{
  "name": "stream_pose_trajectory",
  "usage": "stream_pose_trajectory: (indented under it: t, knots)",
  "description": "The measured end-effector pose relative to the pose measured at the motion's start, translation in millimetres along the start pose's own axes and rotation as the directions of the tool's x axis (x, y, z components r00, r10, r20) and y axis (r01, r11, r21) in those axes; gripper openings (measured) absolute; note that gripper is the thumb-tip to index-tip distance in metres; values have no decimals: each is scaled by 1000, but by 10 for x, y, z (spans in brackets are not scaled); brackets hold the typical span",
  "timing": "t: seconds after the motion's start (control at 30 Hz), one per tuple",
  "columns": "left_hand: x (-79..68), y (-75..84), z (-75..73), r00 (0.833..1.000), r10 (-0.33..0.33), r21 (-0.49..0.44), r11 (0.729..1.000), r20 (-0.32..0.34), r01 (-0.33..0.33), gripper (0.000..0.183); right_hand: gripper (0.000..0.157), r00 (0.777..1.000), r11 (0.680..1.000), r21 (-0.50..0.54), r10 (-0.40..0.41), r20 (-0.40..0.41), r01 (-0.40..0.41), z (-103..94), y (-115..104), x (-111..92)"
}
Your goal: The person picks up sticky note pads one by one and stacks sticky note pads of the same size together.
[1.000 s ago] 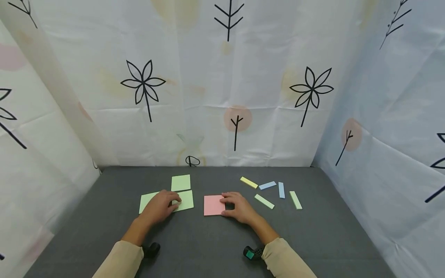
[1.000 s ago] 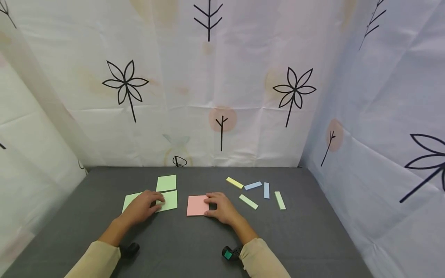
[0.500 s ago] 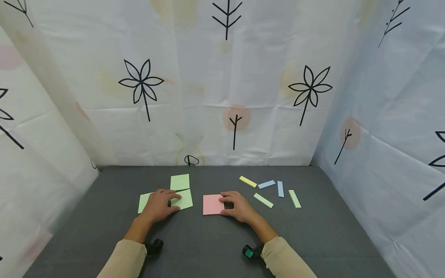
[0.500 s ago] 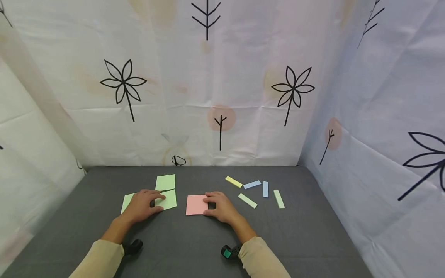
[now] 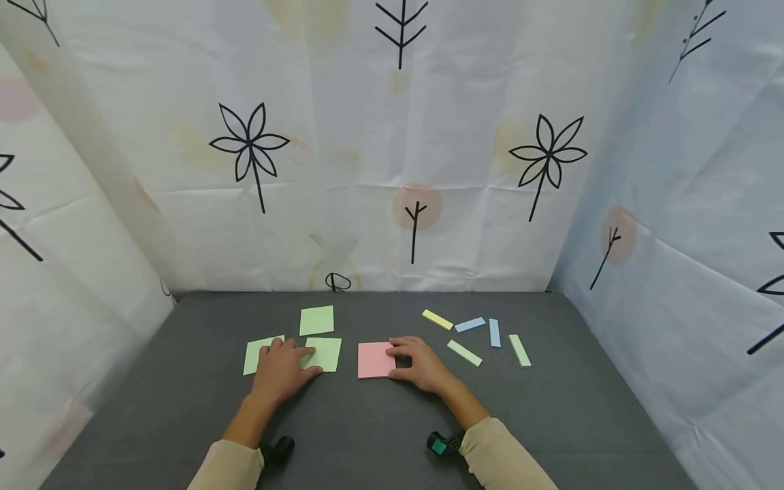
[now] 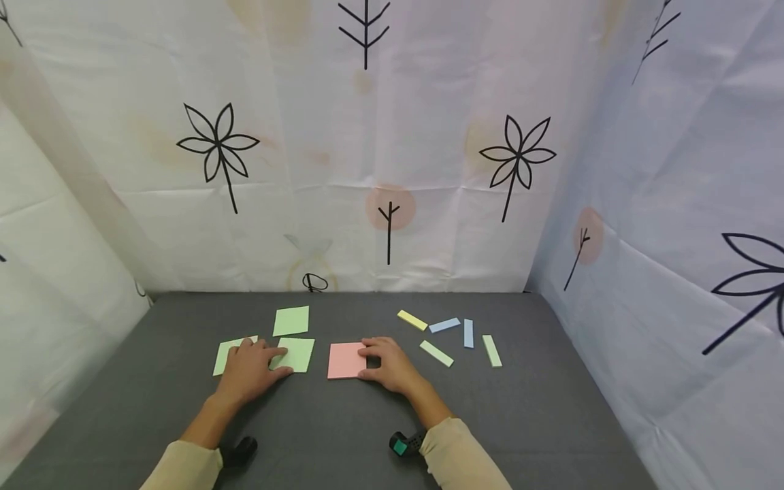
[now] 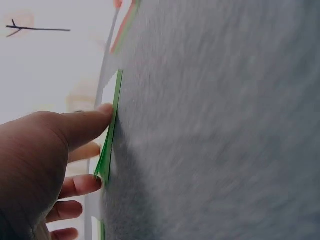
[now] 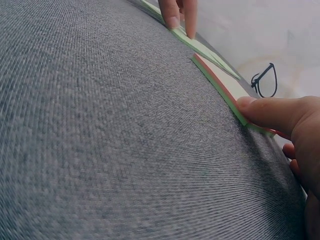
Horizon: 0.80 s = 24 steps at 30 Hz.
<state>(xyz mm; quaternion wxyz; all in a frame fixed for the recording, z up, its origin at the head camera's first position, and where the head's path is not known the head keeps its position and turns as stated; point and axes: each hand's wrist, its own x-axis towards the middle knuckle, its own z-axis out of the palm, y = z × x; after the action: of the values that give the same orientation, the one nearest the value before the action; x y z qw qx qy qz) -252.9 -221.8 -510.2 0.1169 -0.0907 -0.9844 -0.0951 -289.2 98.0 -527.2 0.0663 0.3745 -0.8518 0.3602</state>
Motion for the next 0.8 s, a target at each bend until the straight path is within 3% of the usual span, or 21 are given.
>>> stream_pose_trajectory:
  t: [0.13,0.33,0.6,0.8]
  knots:
    - [-33,21,42,1000,10,-17,1000,-15,-10,48,45,997,997,16,69,29,-69,-2,2,19]
    - [-15,-54,83,984,135,-56,988,-117,-142,35,45,993,994,7,106,47,-106,1,-1,29]
    - [59,-211,62,963,271,-152,951,-10,-269,32,46,994,995,17,101,47,-102,8,-1,23]
    - [79,-260,-8,948,319,-199,929,11,-311,28,46,992,993,23,118,51,-120,4,-9,29]
